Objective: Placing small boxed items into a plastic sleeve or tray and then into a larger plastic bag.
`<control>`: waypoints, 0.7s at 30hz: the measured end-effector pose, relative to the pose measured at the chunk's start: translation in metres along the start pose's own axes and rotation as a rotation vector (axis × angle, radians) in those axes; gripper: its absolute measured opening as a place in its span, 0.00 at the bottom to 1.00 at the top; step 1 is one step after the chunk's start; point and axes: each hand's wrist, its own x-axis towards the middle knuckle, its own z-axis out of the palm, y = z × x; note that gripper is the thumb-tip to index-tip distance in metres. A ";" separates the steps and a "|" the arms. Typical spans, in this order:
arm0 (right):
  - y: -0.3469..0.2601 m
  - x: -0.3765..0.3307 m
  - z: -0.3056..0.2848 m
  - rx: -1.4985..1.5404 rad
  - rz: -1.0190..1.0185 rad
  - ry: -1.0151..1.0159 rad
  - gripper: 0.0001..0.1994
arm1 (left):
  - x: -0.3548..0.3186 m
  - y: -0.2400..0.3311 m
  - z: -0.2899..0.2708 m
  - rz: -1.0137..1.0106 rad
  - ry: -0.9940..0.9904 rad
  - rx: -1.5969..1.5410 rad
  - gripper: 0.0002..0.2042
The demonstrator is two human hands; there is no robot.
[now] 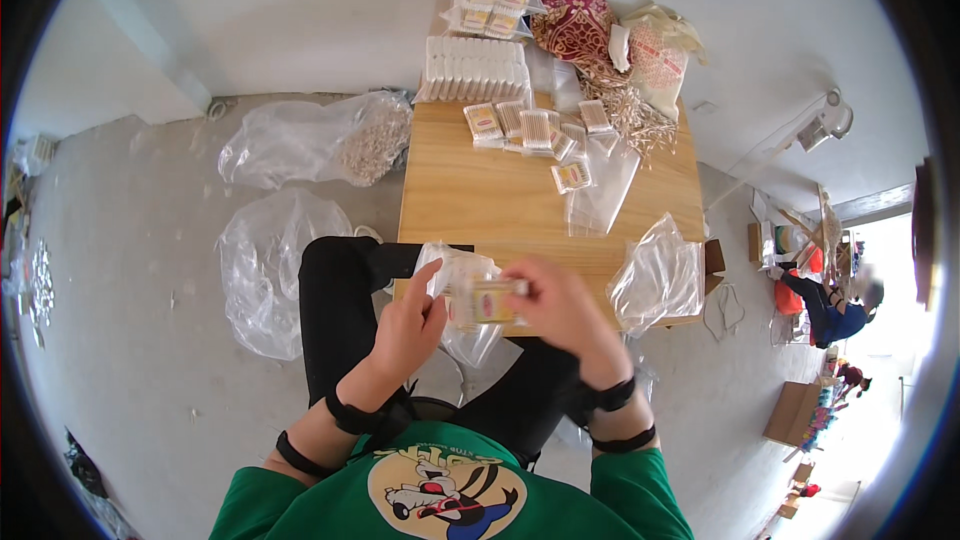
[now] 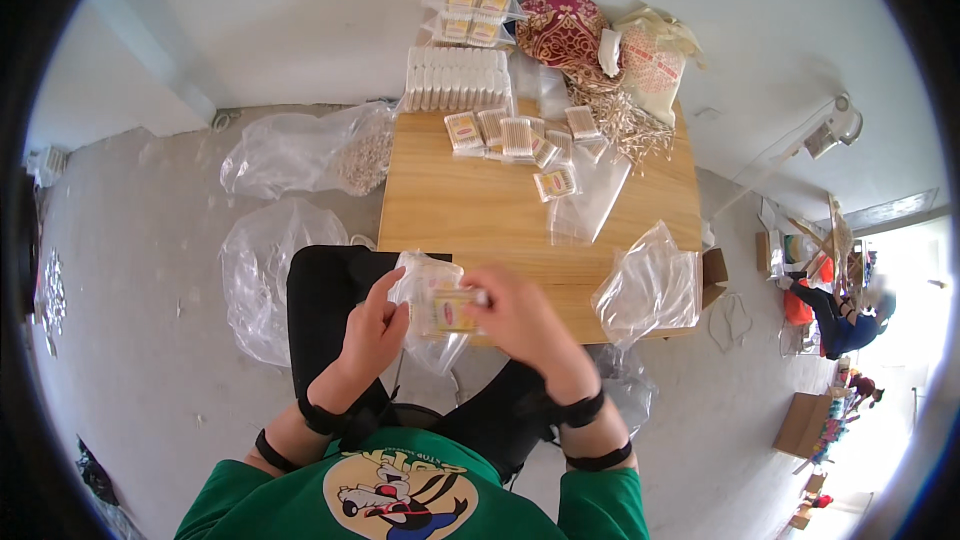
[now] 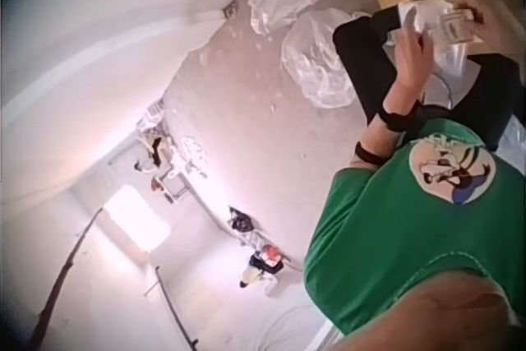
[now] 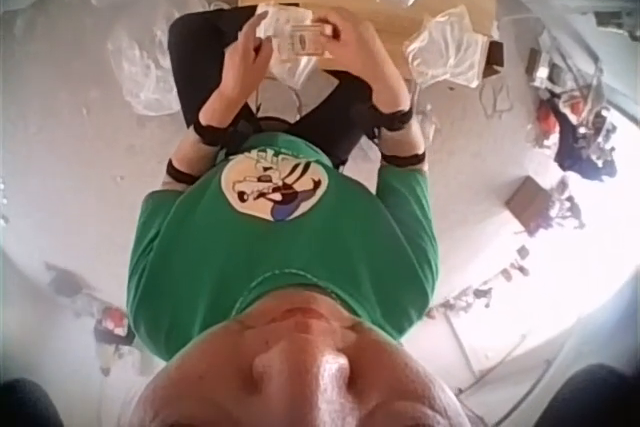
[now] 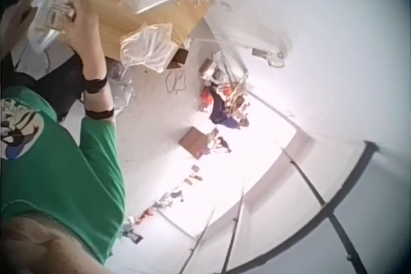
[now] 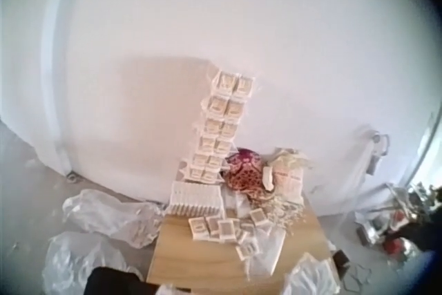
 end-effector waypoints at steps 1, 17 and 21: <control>-0.001 -0.006 0.019 -0.157 -0.133 0.058 0.12 | -0.001 0.000 0.002 0.004 0.011 -0.015 0.22; 0.024 0.002 0.103 -0.374 -0.260 0.100 0.09 | -0.002 -0.012 0.012 0.125 0.077 0.094 0.20; -0.004 0.004 0.048 -0.004 -0.156 -0.119 0.09 | -0.002 -0.020 0.009 0.039 0.062 0.017 0.20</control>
